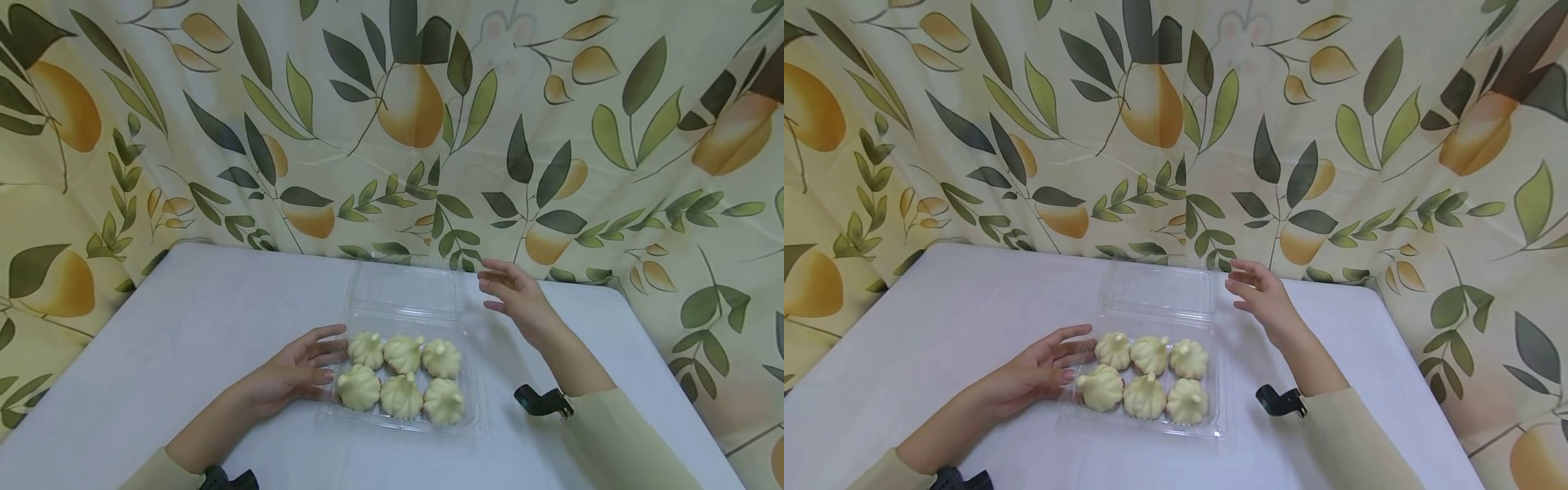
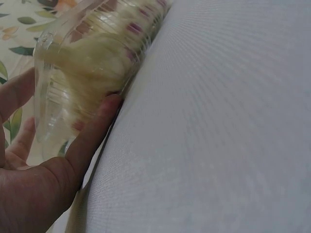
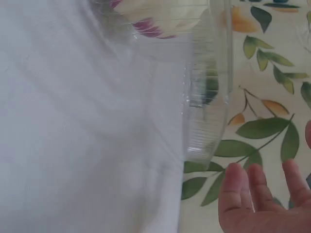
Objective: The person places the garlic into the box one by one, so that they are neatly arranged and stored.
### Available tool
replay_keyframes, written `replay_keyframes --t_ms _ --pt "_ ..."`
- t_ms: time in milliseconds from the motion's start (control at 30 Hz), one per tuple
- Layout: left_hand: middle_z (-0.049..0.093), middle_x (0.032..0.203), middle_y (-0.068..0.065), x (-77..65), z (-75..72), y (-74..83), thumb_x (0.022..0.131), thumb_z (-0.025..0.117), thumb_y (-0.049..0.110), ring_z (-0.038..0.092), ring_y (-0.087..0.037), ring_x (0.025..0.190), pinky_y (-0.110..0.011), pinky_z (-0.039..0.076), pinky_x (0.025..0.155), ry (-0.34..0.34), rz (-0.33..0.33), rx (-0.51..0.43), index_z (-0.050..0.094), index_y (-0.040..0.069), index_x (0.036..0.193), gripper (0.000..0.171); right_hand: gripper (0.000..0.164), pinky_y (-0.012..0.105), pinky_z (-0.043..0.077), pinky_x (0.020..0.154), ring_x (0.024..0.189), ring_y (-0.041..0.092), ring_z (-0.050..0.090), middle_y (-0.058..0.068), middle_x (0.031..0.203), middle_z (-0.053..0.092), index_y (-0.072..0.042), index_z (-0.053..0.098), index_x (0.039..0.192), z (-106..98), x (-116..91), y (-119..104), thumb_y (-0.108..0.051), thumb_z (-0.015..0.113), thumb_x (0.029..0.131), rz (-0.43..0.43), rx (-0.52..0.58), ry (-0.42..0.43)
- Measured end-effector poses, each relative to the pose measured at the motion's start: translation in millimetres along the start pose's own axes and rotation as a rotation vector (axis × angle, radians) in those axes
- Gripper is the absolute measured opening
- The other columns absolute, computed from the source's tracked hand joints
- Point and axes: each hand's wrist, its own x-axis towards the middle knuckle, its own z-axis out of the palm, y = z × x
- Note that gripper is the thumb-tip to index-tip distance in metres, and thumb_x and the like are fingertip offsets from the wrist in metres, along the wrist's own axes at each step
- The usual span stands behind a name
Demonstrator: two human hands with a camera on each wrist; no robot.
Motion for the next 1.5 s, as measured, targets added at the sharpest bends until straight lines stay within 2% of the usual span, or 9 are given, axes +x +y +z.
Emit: replay_keyframes --t_ms 200,400,567,800,967,1100,1233,1367,1500 --pt "0.022 0.162 -0.019 -0.3 0.4 0.1 0.093 0.064 0.004 0.026 -0.039 0.147 -0.053 0.050 0.096 0.011 -0.006 0.011 0.021 0.016 0.159 0.079 0.067 0.034 0.050 0.101 0.115 0.014 0.059 0.002 0.129 0.050 -0.014 0.023 0.158 1 15 11 -0.026 0.058 0.102 0.162 0.233 0.005" --pt "0.021 0.162 -0.020 -0.6 1.2 0.4 0.094 0.062 0.002 0.026 -0.040 0.147 -0.054 0.050 0.096 0.012 -0.006 0.008 0.021 0.015 0.159 0.078 0.066 0.040 0.040 0.110 0.134 0.027 0.044 0.012 0.146 0.037 -0.019 0.017 0.159 4 26 20 -0.022 0.052 0.104 0.316 0.494 -0.032" --pt "0.021 0.162 -0.020 -1.2 1.4 0.4 0.094 0.061 0.003 0.026 -0.040 0.147 -0.054 0.051 0.096 0.009 -0.005 0.011 0.021 0.016 0.159 0.077 0.063 0.040 0.042 0.109 0.133 0.025 0.045 0.015 0.152 0.031 -0.024 0.018 0.157 5 27 27 -0.024 0.053 0.104 0.396 0.621 -0.065" --pt "0.022 0.162 -0.019 -0.9 0.8 0.1 0.094 0.063 0.003 0.026 -0.040 0.147 -0.054 0.051 0.096 0.013 -0.004 0.013 0.022 0.016 0.158 0.077 0.069 0.034 0.049 0.099 0.129 0.026 0.051 0.022 0.158 0.027 -0.022 0.004 0.161 7 28 34 -0.029 0.046 0.106 0.400 0.590 -0.146" --pt "0.022 0.162 -0.019 -1.2 0.7 0.4 0.094 0.063 0.003 0.026 -0.040 0.147 -0.054 0.050 0.096 0.008 -0.003 0.014 0.022 0.016 0.158 0.077 0.057 0.036 0.043 0.108 0.132 0.027 0.050 0.022 0.163 0.018 -0.026 0.010 0.154 8 34 39 -0.032 0.043 0.107 0.424 0.621 -0.197" --pt "0.022 0.161 -0.019 -1.3 0.7 0.4 0.094 0.063 0.004 0.027 -0.040 0.147 -0.054 0.050 0.096 0.008 -0.003 0.015 0.022 0.016 0.158 0.077 0.033 0.039 0.040 0.112 0.124 0.027 0.056 0.021 0.154 0.036 -0.026 0.027 0.135 7 40 42 -0.029 0.044 0.107 0.465 0.700 -0.204" --pt "0.023 0.161 -0.019 -1.2 0.7 0.1 0.094 0.063 0.004 0.027 -0.039 0.147 -0.054 0.051 0.096 0.008 -0.001 0.010 0.021 0.015 0.158 0.077 0.036 0.035 0.046 0.105 0.117 0.022 0.062 0.009 0.130 0.059 -0.024 0.032 0.139 7 42 42 -0.024 0.047 0.106 0.483 0.732 -0.186" --pt "0.023 0.161 -0.019 -1.1 0.5 -0.5 0.094 0.062 0.004 0.027 -0.039 0.147 -0.055 0.051 0.095 0.004 0.002 0.001 0.021 0.015 0.158 0.077 0.052 0.033 0.047 0.104 0.116 0.016 0.063 0.004 0.126 0.059 -0.018 0.026 0.153 9 44 39 -0.019 0.047 0.106 0.457 0.694 -0.176" --pt "0.023 0.161 -0.019 -1.0 0.3 -0.6 0.095 0.062 0.003 0.027 -0.039 0.147 -0.055 0.050 0.096 0.001 0.003 -0.004 0.021 0.015 0.158 0.077 0.049 0.036 0.041 0.111 0.119 0.015 0.059 0.004 0.135 0.052 -0.017 0.029 0.151 11 45 35 -0.018 0.047 0.106 0.435 0.679 -0.167"
